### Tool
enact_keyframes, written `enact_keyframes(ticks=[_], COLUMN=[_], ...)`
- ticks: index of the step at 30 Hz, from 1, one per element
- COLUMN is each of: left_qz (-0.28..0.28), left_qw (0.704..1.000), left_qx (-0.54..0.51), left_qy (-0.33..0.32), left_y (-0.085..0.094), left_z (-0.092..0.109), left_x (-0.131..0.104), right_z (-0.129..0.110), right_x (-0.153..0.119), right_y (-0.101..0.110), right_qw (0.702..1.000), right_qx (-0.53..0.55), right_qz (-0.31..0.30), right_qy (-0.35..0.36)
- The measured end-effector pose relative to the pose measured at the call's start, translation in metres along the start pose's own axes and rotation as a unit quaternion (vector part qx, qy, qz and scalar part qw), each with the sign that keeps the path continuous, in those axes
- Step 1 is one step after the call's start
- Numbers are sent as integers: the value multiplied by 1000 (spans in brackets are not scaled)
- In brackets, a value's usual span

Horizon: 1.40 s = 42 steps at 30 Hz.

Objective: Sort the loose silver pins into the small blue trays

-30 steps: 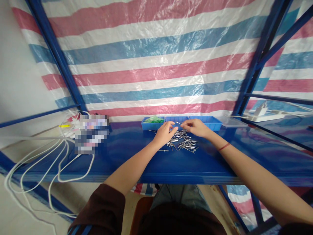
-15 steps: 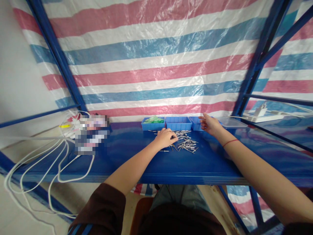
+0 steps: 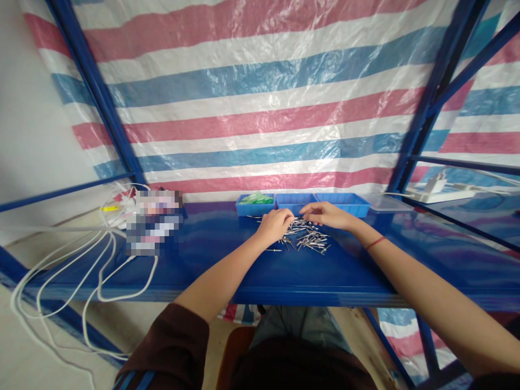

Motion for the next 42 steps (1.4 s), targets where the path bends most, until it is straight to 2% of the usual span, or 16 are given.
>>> enact_keyframes(ticks=[2, 6, 16, 20, 22, 28, 36, 39, 42], left_qz=[20, 37, 54, 64, 77, 117, 110, 105, 108], left_qw=[998, 985, 937, 936, 935, 934, 942, 948, 954], left_qx=[-58, -153, -318, -311, -310, -305, -294, -280, -263], left_qy=[18, 68, 135, 150, 152, 141, 121, 108, 100], left_y=[-2, -5, -9, -9, -8, -4, 0, 2, 4], left_z=[-3, -7, -8, -9, -9, -8, -3, -1, 2], left_x=[2, 4, 5, 5, 5, 7, 6, 6, 6], right_z=[-6, -13, -19, -23, -23, -15, -13, -13, -16], right_x=[-2, -2, -4, -4, -4, -4, -6, -6, -6], right_y=[-5, -9, -10, -7, -7, -15, -22, -22, -19], right_qw=[1000, 998, 995, 994, 994, 998, 996, 996, 996], right_qx=[16, 41, 81, 82, 78, 61, 31, 32, 40], right_qz=[-11, 4, 29, 68, 69, -11, -56, -46, -7], right_qy=[19, 45, 42, 32, 26, 27, 54, 68, 76])
Point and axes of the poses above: each hand's wrist, its own x-axis towards the middle knuckle, its own y-axis out of the back of the hand, z = x × y, the point moved 3 cm from there along x, towards the middle knuckle, and after that the axes turned 15 degrees about z, right-handed, at the moved point
